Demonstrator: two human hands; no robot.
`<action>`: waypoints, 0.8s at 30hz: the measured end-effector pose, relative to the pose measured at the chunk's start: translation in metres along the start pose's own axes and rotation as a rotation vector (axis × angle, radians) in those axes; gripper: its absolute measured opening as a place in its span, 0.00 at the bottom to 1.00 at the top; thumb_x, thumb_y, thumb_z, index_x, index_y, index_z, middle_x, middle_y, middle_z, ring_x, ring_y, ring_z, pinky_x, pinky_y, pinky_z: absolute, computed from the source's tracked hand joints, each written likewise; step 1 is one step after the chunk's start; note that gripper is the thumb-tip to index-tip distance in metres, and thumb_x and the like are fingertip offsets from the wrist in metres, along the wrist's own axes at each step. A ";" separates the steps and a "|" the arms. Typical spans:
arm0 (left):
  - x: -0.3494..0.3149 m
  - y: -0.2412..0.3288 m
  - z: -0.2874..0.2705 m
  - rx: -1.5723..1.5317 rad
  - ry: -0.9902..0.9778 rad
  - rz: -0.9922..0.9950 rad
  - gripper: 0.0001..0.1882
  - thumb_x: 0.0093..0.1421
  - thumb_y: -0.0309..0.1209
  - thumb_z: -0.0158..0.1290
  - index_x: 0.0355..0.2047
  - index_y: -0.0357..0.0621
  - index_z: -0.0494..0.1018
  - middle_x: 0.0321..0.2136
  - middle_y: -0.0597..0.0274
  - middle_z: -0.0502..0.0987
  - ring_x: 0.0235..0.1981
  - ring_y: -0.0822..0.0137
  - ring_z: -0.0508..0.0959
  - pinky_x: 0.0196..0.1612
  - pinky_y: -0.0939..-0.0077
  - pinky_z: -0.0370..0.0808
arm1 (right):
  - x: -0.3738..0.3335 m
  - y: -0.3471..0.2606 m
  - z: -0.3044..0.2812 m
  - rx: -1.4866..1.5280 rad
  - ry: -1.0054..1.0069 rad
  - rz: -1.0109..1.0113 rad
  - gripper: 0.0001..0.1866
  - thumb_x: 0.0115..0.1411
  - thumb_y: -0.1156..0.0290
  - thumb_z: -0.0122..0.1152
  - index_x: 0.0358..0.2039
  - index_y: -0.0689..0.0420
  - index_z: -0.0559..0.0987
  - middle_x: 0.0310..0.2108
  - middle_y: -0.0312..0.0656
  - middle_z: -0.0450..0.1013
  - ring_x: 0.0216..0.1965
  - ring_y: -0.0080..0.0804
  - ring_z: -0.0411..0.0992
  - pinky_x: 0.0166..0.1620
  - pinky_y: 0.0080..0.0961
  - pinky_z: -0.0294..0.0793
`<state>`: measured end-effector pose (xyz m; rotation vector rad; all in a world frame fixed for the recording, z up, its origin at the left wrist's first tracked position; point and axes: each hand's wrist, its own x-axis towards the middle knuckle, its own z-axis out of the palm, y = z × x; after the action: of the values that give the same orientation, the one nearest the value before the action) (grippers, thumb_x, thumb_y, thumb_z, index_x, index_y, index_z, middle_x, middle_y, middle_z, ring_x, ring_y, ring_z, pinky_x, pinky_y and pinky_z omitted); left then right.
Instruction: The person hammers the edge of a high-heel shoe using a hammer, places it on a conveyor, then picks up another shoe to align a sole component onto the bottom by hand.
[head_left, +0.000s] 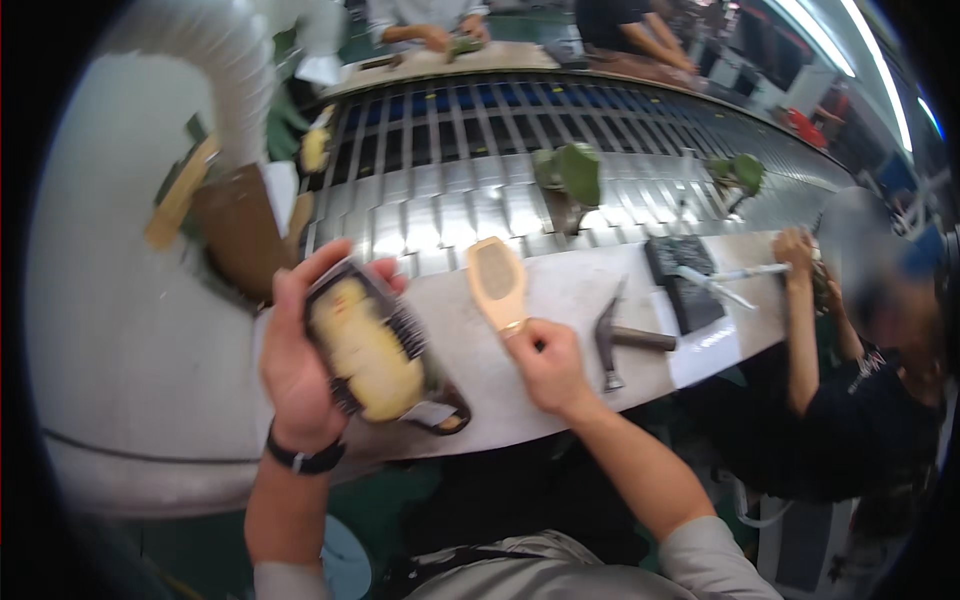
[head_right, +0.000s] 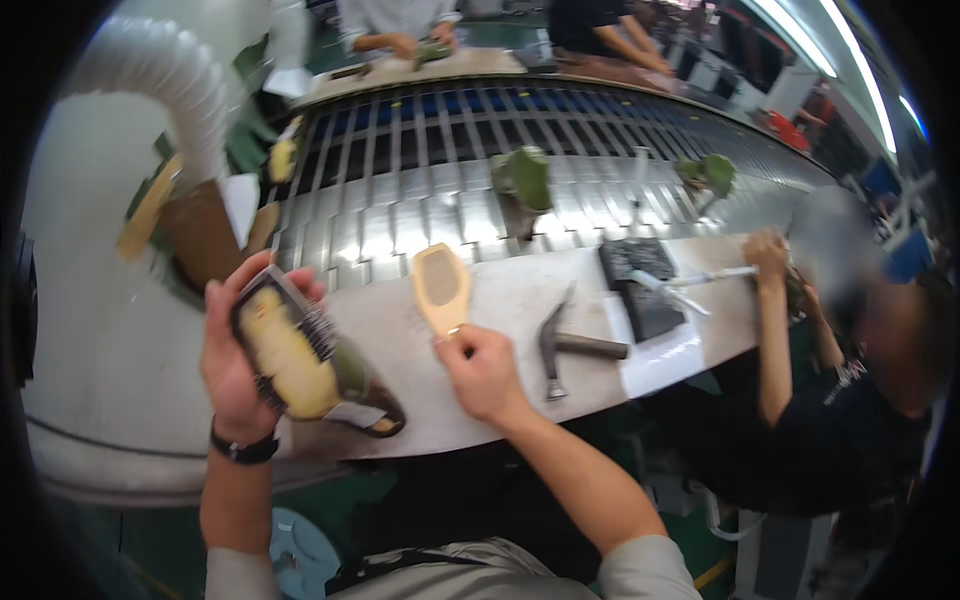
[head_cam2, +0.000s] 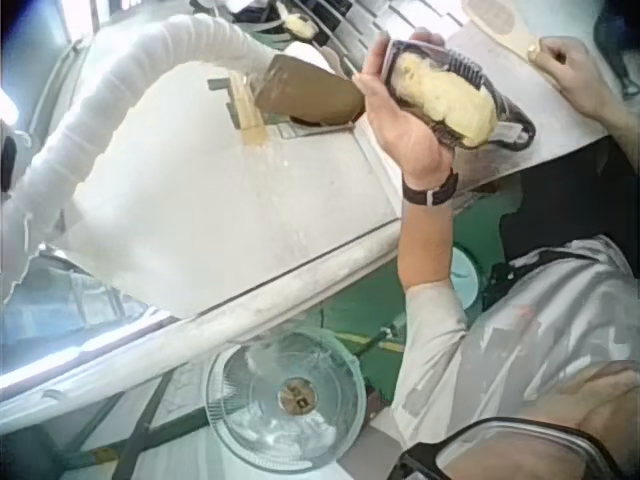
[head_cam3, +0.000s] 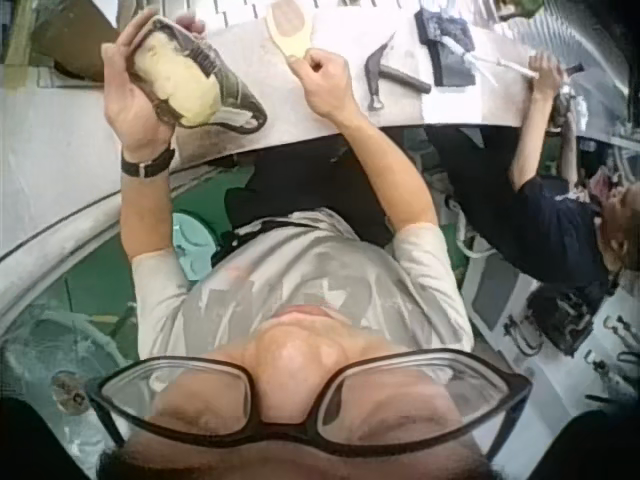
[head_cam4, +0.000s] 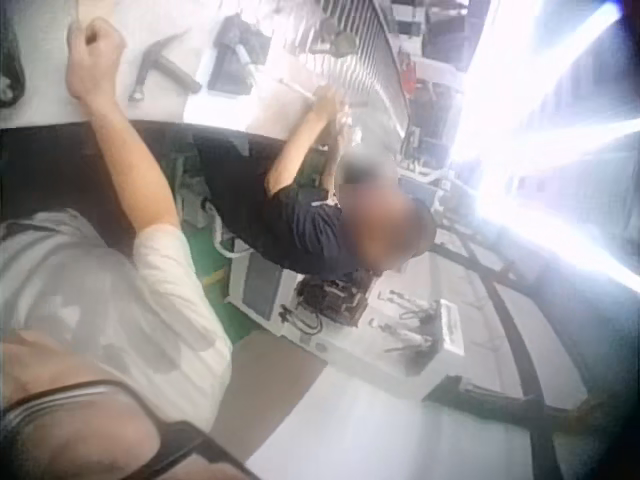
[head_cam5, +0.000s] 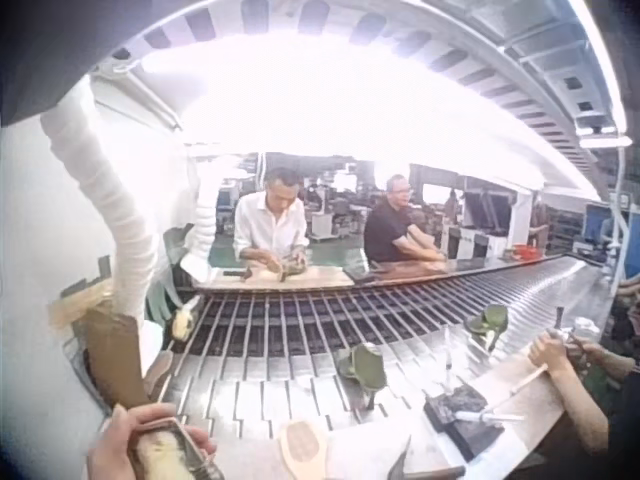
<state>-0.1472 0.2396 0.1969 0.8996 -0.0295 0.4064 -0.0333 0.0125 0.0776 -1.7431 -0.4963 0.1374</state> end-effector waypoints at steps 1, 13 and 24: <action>0.003 0.000 -0.005 0.073 -0.024 0.020 0.32 0.80 0.55 0.36 0.67 0.41 0.67 0.55 0.41 0.79 0.56 0.49 0.81 0.59 0.53 0.81 | -0.002 -0.009 -0.002 0.016 -0.029 0.075 0.19 0.66 0.67 0.67 0.21 0.65 0.75 0.17 0.41 0.70 0.23 0.24 0.65 0.30 0.29 0.68; -0.014 0.013 0.004 0.176 0.013 0.043 0.29 0.80 0.49 0.40 0.64 0.35 0.68 0.53 0.34 0.80 0.54 0.47 0.83 0.56 0.53 0.84 | -0.154 0.002 -0.064 0.323 0.065 0.012 0.18 0.72 0.62 0.63 0.50 0.63 0.73 0.69 0.63 0.65 0.57 0.37 0.75 0.58 0.29 0.75; -0.018 -0.002 0.039 0.206 -0.097 -0.109 0.30 0.80 0.47 0.40 0.67 0.31 0.64 0.55 0.35 0.79 0.57 0.47 0.82 0.58 0.56 0.83 | -0.177 -0.026 -0.042 0.712 -0.064 0.424 0.17 0.69 0.77 0.61 0.56 0.72 0.75 0.47 0.57 0.80 0.48 0.48 0.84 0.51 0.51 0.88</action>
<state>-0.1578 0.2025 0.2165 1.1184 -0.0282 0.2671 -0.1838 -0.0924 0.0818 -1.1177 -0.0846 0.5975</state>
